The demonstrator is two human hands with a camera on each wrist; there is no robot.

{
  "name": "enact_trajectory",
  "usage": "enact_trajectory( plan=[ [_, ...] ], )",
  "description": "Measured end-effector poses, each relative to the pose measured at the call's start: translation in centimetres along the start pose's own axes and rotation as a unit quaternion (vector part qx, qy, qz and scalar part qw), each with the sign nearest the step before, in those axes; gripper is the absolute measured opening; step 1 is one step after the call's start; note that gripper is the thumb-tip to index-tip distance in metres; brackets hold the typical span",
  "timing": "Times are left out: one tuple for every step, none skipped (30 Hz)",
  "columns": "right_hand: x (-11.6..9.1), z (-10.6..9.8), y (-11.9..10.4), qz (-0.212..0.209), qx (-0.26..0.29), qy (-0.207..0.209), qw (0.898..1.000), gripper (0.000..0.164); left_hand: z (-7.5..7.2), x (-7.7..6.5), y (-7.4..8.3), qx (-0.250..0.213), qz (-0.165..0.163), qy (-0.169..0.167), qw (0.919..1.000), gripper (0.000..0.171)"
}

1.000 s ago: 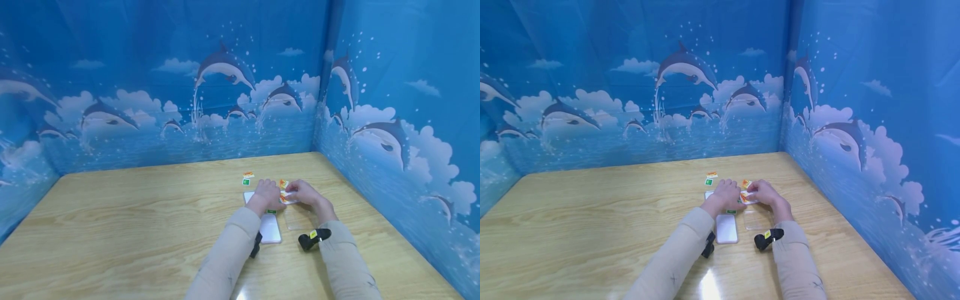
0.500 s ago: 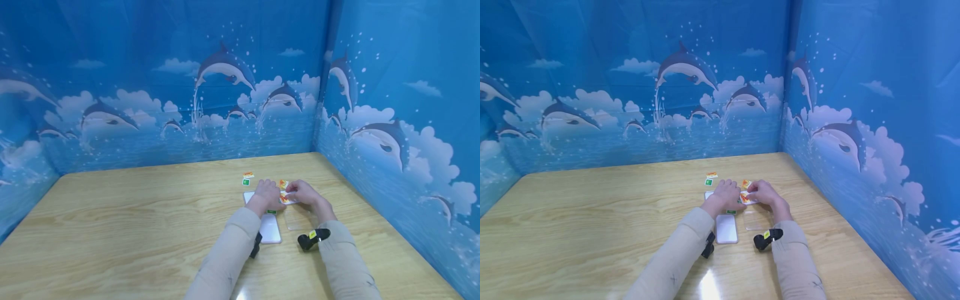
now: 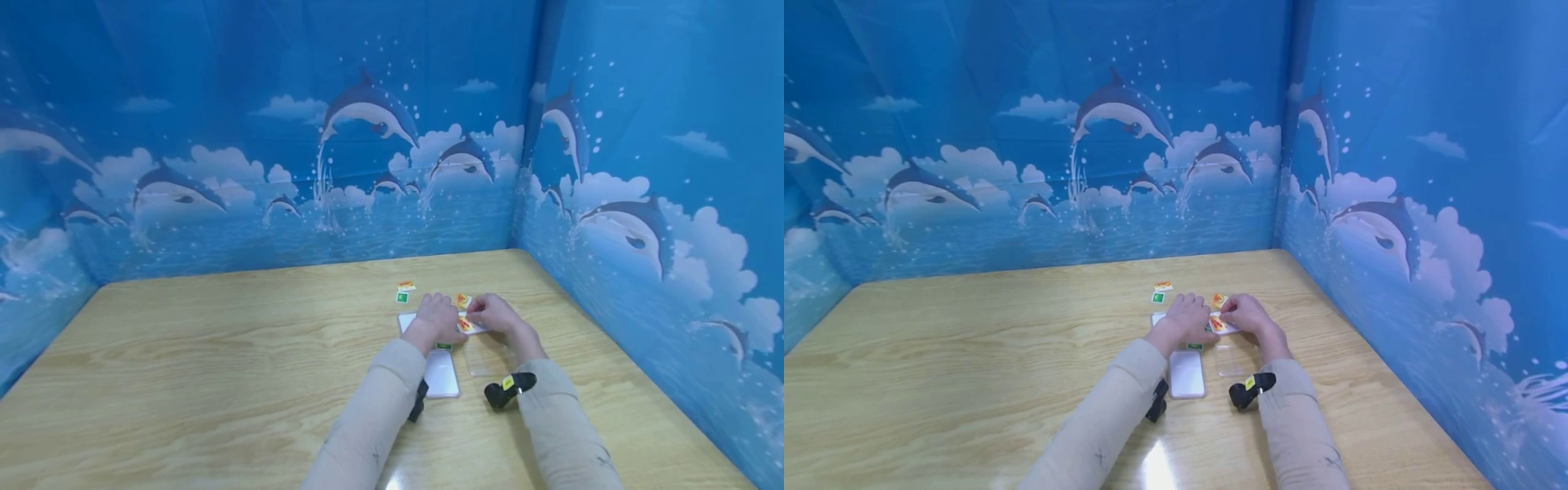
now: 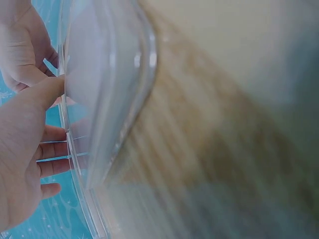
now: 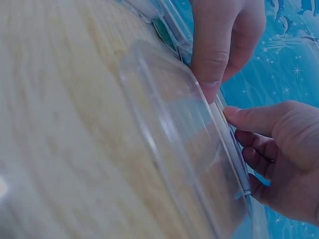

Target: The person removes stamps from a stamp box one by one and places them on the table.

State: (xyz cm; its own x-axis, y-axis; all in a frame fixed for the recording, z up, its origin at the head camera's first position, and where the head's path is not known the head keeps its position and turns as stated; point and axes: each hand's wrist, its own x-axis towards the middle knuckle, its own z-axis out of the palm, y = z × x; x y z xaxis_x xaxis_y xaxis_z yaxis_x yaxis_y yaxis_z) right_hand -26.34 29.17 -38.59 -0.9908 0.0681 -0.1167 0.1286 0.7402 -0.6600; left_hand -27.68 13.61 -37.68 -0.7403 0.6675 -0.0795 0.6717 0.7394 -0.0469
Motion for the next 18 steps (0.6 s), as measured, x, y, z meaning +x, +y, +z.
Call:
enact_trajectory(
  plan=[
    [0.1, 0.0, 0.0, -0.002, 0.0, 0.001, 1.0, 0.008, 0.1, 0.1, 0.0, 0.001, 0.0, 0.001, 1.0, 0.055],
    [0.1, 0.1, 0.1, -0.003, 0.001, 0.001, 1.0, 0.008, 0.1, 0.1, 0.0, 0.002, 0.0, 0.002, 1.0, 0.054],
    [0.2, 0.1, 0.2, -0.003, 0.004, 0.002, 1.0, 0.007, 0.2, 0.2, 0.0, 0.003, 0.0, 0.003, 1.0, 0.054],
    [0.2, 0.1, 0.2, -0.003, 0.006, 0.001, 1.0, 0.008, 0.1, 0.2, 0.0, 0.003, 0.0, 0.003, 1.0, 0.054],
    [0.2, 0.1, 0.3, -0.005, 0.008, 0.0, 1.0, 0.008, 0.1, 0.2, 0.0, 0.003, 0.001, 0.003, 1.0, 0.054],
    [0.2, 0.0, 0.3, -0.009, 0.01, 0.0, 1.0, 0.009, 0.1, 0.1, 0.0, 0.001, 0.001, 0.003, 1.0, 0.054],
    [0.2, 0.0, 0.5, -0.014, 0.014, -0.003, 1.0, 0.01, 0.1, 0.1, 0.0, 0.001, 0.0, 0.003, 1.0, 0.054],
    [0.2, -0.1, 0.5, -0.021, 0.014, -0.005, 1.0, 0.012, 0.1, 0.1, 0.0, -0.001, 0.0, 0.002, 1.0, 0.054],
    [0.1, -0.1, 0.7, -0.028, 0.015, -0.01, 0.999, 0.014, 0.1, 0.0, 0.0, -0.002, 0.0, 0.001, 1.0, 0.054],
    [0.1, -0.2, 0.7, -0.035, 0.015, -0.015, 0.999, 0.016, 0.1, 0.0, 0.1, -0.002, -0.001, 0.0, 1.0, 0.054],
    [0.0, -0.3, 0.8, -0.042, 0.015, -0.019, 0.999, 0.018, 0.2, 0.0, 0.1, -0.003, -0.001, 0.0, 1.0, 0.055],
    [0.0, -0.4, 0.9, -0.051, 0.011, -0.024, 0.998, 0.02, 0.2, 0.1, 0.1, -0.003, -0.002, -0.001, 1.0, 0.055],
    [0.0, -0.5, 1.0, -0.059, 0.008, -0.029, 0.998, 0.023, 0.2, 0.1, 0.1, -0.002, -0.002, -0.001, 1.0, 0.055],
    [0.0, -0.6, 1.0, -0.061, 0.003, -0.033, 0.998, 0.024, 0.2, 0.1, 0.1, -0.002, -0.002, -0.001, 1.0, 0.055],
    [-0.1, -0.6, 1.1, -0.063, -0.002, -0.036, 0.997, 0.026, 0.3, 0.1, 0.1, 0.0, -0.002, -0.001, 1.0, 0.056],
    [-0.1, -0.6, 1.1, -0.064, -0.009, -0.037, 0.997, 0.027, 0.3, 0.1, 0.0, 0.001, -0.001, 0.0, 1.0, 0.056],
    [-0.1, -0.6, 1.1, -0.064, -0.013, -0.037, 0.997, 0.029, 0.3, 0.0, 0.0, 0.001, -0.001, 0.0, 1.0, 0.056],
    [0.0, -0.6, 1.1, -0.068, -0.019, -0.038, 0.997, 0.03, 0.2, 0.0, 0.0, 0.003, -0.001, 0.001, 1.0, 0.056]
  ],
)
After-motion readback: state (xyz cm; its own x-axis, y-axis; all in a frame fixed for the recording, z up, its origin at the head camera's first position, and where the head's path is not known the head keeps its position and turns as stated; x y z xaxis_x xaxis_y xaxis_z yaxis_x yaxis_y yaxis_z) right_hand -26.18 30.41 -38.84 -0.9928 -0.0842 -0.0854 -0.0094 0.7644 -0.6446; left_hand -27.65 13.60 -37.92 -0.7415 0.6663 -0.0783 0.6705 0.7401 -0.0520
